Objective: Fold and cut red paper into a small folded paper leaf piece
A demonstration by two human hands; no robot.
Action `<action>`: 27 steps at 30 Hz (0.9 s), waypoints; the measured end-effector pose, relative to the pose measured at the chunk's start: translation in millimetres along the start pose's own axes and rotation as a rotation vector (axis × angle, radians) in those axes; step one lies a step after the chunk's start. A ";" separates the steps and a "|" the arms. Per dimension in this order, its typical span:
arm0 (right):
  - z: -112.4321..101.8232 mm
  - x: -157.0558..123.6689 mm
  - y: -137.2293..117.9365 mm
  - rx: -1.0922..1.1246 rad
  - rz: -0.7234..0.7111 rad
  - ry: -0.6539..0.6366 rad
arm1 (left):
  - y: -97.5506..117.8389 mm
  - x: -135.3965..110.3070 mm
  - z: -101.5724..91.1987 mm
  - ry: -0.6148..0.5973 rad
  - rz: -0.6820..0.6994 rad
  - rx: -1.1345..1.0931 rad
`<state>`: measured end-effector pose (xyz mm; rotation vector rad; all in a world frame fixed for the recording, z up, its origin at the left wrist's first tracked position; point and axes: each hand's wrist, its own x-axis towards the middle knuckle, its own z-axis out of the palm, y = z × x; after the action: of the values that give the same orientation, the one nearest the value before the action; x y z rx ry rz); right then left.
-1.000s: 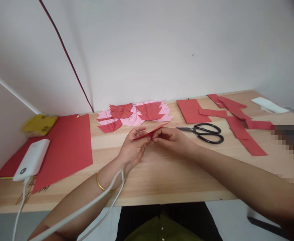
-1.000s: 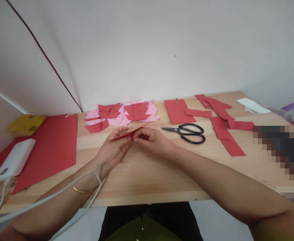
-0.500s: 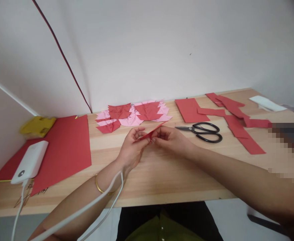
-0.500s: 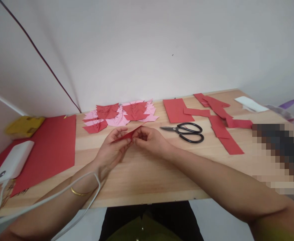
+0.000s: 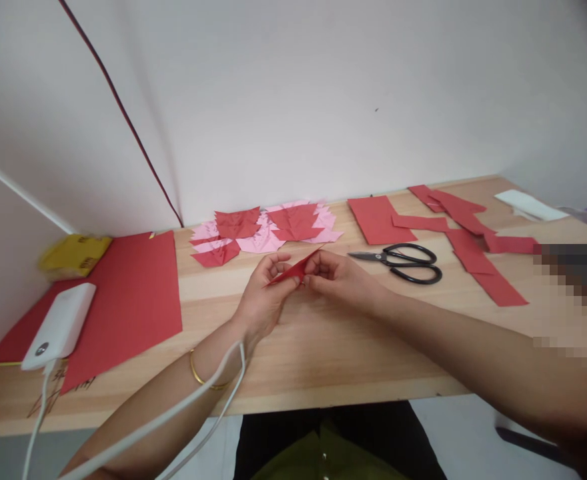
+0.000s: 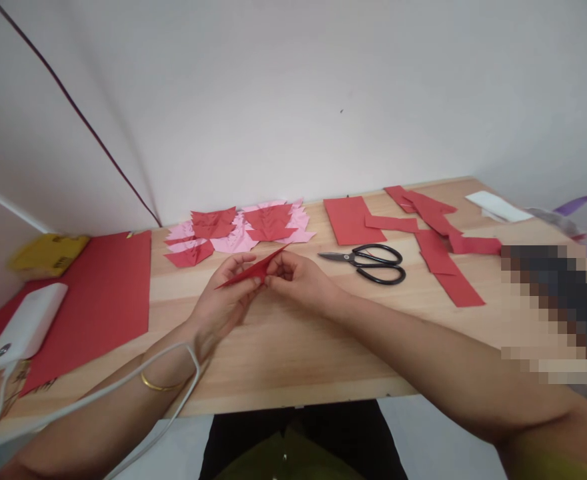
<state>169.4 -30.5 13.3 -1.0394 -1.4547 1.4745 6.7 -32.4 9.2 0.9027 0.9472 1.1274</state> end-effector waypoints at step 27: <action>-11.0 -7.3 -4.0 -1.072 -0.707 0.153 | 9.6 2.5 -3.8 -0.046 -0.262 -0.169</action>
<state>182.2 -33.6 17.4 -0.9859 -2.2226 0.0439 0.5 -27.8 16.5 0.6443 0.8891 0.9422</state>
